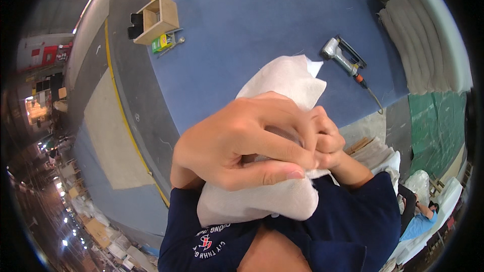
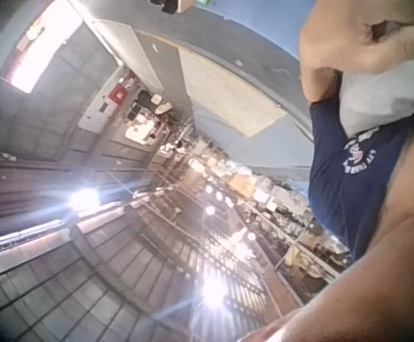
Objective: The person places white fabric covers over black foam inserts on a blue workbench, folds the edges, and secures them using a pneumatic staple gun. The person repeats this process for multiple pillow units, stacking the finished items on the floor.
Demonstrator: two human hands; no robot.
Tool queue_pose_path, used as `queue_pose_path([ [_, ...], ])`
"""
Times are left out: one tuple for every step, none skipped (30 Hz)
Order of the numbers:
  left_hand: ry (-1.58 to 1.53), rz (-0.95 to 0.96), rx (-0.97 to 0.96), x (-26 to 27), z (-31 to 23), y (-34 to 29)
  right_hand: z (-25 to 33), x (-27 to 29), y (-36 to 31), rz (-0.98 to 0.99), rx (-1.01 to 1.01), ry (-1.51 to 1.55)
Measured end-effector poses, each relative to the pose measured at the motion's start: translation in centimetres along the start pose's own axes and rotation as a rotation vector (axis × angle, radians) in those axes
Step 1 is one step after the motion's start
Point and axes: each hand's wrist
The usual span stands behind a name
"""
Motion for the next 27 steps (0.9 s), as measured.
queue_pose_path([
  [0.018,-0.050,0.013,-0.3,-0.1,-0.2,0.0,0.0,-0.4,-0.021,-0.024,-0.015],
  [0.036,-0.098,0.027,-0.5,-0.4,-0.3,0.3,0.1,-0.9,-0.042,-0.055,-0.031],
  [0.070,-0.113,0.060,-0.5,-0.9,-0.2,-0.1,0.1,-0.8,-0.041,-0.023,-0.016],
  [0.101,-0.129,0.094,-0.7,-1.4,-0.1,-0.3,0.1,-0.7,-0.041,0.009,-0.001],
  [0.135,-0.111,0.153,-0.7,-1.8,0.0,-0.2,0.5,-0.5,-0.015,0.000,0.022],
  [0.144,-0.110,0.171,-0.7,-2.0,0.0,-0.2,0.9,0.1,0.029,-0.006,0.037],
  [0.150,-0.109,0.189,-0.5,-2.1,-0.1,-0.1,1.4,0.9,0.076,-0.017,0.049],
  [0.131,-0.118,0.167,-0.4,-1.9,-0.4,-0.1,1.7,1.6,0.122,-0.028,0.061],
  [0.108,-0.126,0.147,-0.4,-1.7,-0.6,0.3,1.5,1.9,0.024,-0.041,0.086],
  [0.106,-0.105,0.149,-0.3,-1.8,-0.4,0.8,1.1,2.2,-0.075,-0.054,0.109],
  [0.103,-0.084,0.150,-0.1,-1.9,0.0,1.1,1.1,2.5,-0.096,-0.046,0.106],
  [0.101,-0.065,0.154,0.1,-1.9,0.2,1.2,1.0,2.8,-0.115,-0.040,0.109],
  [0.094,-0.062,0.155,0.1,-1.7,0.2,1.2,1.2,3.2,-0.057,-0.014,0.085],
  [0.087,-0.059,0.157,0.0,-1.4,0.2,1.3,1.3,3.6,0.002,0.012,0.061],
  [0.085,-0.059,0.153,-0.1,-1.4,0.2,1.4,1.2,3.9,0.026,0.000,0.042],
  [0.089,-0.049,0.152,0.0,-1.5,0.3,1.4,1.1,4.1,0.040,-0.015,0.045],
  [0.093,-0.039,0.151,0.1,-1.5,0.5,1.3,1.0,4.3,0.054,-0.030,0.049],
  [0.095,-0.025,0.149,0.2,-1.4,0.8,1.2,1.0,4.4,0.067,-0.045,0.049],
  [0.088,-0.027,0.149,0.2,-1.3,0.8,1.1,1.1,4.2,0.069,-0.063,0.047],
  [0.081,-0.031,0.149,0.1,-1.1,0.9,0.8,1.2,3.9,0.071,-0.081,0.046],
  [0.071,-0.030,0.149,0.0,-0.9,1.0,0.7,1.5,3.4,0.072,-0.100,0.040],
  [0.077,0.003,0.136,0.1,-0.8,1.1,0.2,1.7,2.8,0.074,-0.085,0.016],
  [0.085,0.036,0.123,0.2,-0.7,1.2,-0.5,1.9,2.2,0.076,-0.070,-0.007],
  [0.092,0.070,0.114,0.4,-0.5,1.3,-1.2,2.2,1.5,0.074,-0.058,-0.029],
  [0.096,0.072,0.108,0.5,-0.6,1.2,-1.6,2.8,1.3,0.153,-0.132,-0.134],
  [0.100,0.073,0.100,0.5,-0.8,0.9,-1.8,2.7,1.0,0.111,-0.077,-0.186],
  [0.102,0.070,0.104,0.5,-0.8,0.6,-2.0,1.9,0.9,0.068,-0.033,-0.234],
])
Point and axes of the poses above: each hand's wrist, its own y-axis towards the middle knuckle, its own x-axis out of the back of the hand, z = x × y, and after that the axes turned 15 degrees about -z, right-handed
